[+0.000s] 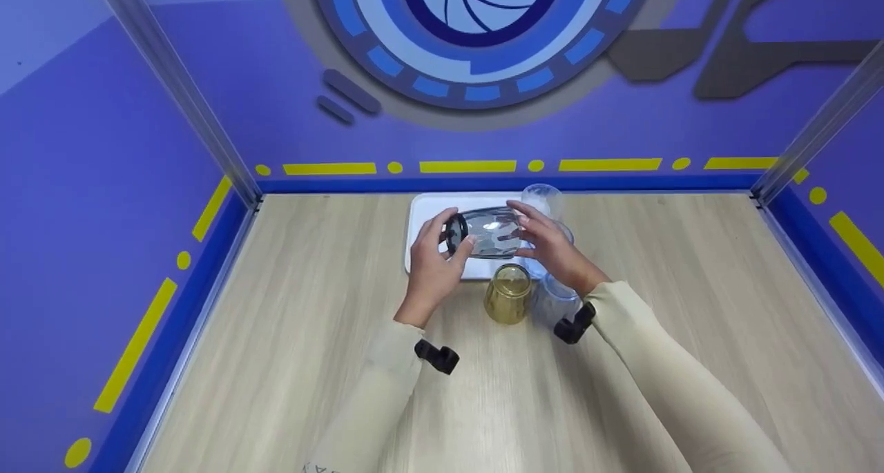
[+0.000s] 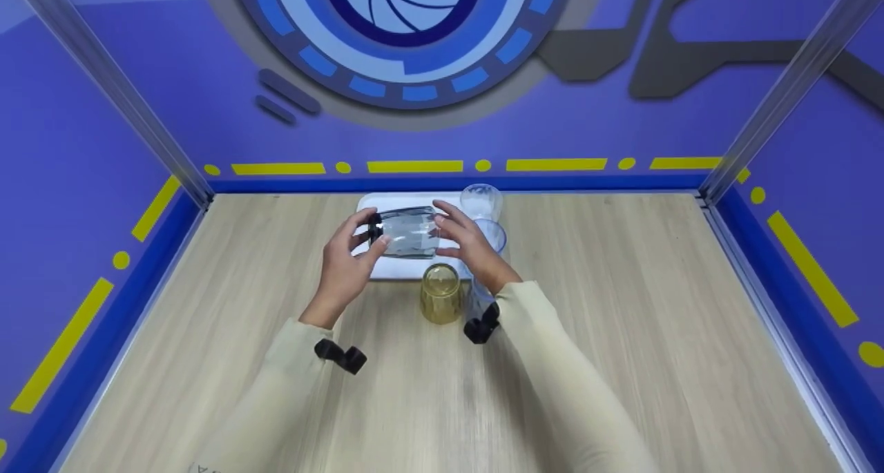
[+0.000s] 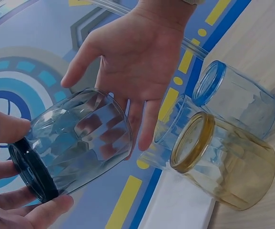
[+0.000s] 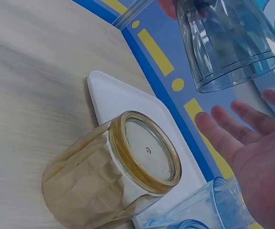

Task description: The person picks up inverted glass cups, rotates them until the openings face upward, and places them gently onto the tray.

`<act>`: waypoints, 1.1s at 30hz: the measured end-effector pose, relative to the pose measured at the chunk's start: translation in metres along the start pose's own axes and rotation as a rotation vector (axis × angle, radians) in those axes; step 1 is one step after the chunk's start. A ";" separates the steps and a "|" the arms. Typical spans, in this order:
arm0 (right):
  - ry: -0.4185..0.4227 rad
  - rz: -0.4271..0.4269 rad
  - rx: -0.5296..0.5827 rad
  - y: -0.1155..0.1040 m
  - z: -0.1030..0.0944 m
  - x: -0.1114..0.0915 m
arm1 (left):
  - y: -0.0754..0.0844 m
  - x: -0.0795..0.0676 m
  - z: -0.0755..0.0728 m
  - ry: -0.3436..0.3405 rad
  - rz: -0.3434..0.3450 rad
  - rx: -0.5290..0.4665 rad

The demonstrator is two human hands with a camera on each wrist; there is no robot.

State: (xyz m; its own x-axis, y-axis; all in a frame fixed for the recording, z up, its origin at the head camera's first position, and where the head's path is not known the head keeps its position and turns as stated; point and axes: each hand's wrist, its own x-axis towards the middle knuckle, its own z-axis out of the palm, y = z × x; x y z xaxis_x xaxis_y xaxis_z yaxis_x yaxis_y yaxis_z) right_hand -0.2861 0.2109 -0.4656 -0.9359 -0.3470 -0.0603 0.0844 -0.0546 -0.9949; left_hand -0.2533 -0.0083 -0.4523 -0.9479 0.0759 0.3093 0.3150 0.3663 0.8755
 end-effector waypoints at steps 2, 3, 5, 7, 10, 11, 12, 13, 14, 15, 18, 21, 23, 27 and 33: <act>-0.004 -0.005 0.001 0.000 -0.001 -0.001 | 0.000 0.000 0.001 -0.006 -0.006 -0.007; -0.005 -0.008 0.007 0.000 -0.001 -0.001 | 0.000 0.001 0.001 -0.009 -0.007 -0.008; -0.008 -0.010 0.014 0.000 -0.001 -0.001 | 0.000 0.001 0.001 -0.012 -0.007 -0.013; -0.011 -0.011 0.015 0.001 -0.001 -0.001 | 0.000 0.001 0.001 -0.012 -0.003 -0.013; -0.017 -0.008 0.019 0.001 -0.001 0.000 | 0.001 0.001 0.002 -0.006 0.002 -0.016; -0.019 -0.007 0.013 0.001 -0.001 0.000 | 0.001 0.002 0.002 -0.004 0.002 -0.018; -0.018 -0.006 0.010 0.001 -0.001 0.000 | 0.001 0.002 0.002 -0.003 0.001 -0.019; -0.020 -0.006 0.006 0.000 -0.001 -0.001 | 0.001 0.002 0.002 -0.004 0.002 -0.023; -0.022 -0.006 0.006 0.000 -0.001 -0.001 | 0.001 0.002 0.003 -0.005 0.001 -0.028; -0.019 -0.007 0.011 -0.001 -0.001 -0.001 | 0.001 0.002 0.003 -0.006 0.001 -0.035; -0.008 -0.006 0.015 -0.002 0.000 -0.002 | 0.001 0.002 0.004 -0.009 0.000 -0.050; 0.000 0.003 0.007 -0.003 0.000 -0.002 | 0.001 0.002 0.005 -0.009 -0.001 -0.059; -0.001 0.008 -0.013 -0.003 0.000 -0.002 | 0.000 0.002 0.006 -0.008 -0.003 -0.058; -0.008 0.010 -0.026 -0.003 -0.001 -0.002 | -0.001 0.002 0.007 -0.013 -0.015 -0.067; -0.032 -0.021 0.014 -0.004 -0.002 -0.004 | -0.003 0.002 0.010 -0.022 -0.018 -0.095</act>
State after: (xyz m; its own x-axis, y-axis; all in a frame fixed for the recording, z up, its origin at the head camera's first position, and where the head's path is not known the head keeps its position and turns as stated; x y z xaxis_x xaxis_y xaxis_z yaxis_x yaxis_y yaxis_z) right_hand -0.2837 0.2143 -0.4620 -0.9260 -0.3758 -0.0364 0.0697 -0.0753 -0.9947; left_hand -0.2562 -0.0001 -0.4579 -0.9540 0.0911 0.2856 0.2997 0.2783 0.9125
